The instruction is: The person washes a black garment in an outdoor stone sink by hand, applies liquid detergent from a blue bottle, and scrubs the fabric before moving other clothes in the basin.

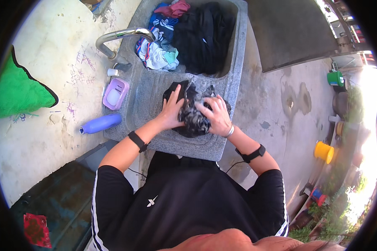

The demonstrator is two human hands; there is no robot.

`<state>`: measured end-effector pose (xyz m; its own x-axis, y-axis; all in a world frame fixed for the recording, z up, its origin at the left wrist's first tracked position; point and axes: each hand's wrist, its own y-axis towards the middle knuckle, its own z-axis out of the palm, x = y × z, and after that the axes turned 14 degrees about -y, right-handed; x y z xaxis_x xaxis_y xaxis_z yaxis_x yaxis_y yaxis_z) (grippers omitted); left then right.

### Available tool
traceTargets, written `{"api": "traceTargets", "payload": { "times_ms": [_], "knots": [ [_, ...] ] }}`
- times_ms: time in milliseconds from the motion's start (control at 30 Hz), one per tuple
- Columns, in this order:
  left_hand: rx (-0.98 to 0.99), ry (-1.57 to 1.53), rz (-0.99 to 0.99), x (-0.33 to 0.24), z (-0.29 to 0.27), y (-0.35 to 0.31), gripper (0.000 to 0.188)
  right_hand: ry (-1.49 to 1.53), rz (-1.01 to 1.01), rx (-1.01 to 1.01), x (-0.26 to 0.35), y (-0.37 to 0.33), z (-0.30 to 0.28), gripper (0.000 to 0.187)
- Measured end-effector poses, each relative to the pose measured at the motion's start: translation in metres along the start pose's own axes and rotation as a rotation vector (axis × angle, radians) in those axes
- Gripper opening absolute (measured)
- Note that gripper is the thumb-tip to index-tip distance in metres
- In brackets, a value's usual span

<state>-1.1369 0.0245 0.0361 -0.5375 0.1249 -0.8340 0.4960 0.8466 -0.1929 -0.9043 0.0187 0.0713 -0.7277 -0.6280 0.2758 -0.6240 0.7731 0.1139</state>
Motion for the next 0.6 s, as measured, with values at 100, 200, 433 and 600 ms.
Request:
{"api": "traceTargets", "payload": {
  "times_ms": [100,200,433,600],
  "knots": [
    [0.182,0.164,0.107,0.004,0.035,-0.052,0.07,-0.082,-0.17,0.186,0.018,-0.063,0.009,0.067],
    [-0.075,0.311,0.143,0.03,0.075,-0.029,0.056,-0.139,-0.14,0.094,-0.001,-0.057,0.063,0.06],
    [-0.217,-0.013,-0.22,0.019,0.017,0.032,0.072,0.044,0.238,-0.087,-0.039,0.043,0.042,0.051],
    [0.15,0.172,-0.003,0.001,0.037,-0.043,0.095,-0.097,-0.059,0.188,0.012,-0.06,0.024,0.057]
  ]
}}
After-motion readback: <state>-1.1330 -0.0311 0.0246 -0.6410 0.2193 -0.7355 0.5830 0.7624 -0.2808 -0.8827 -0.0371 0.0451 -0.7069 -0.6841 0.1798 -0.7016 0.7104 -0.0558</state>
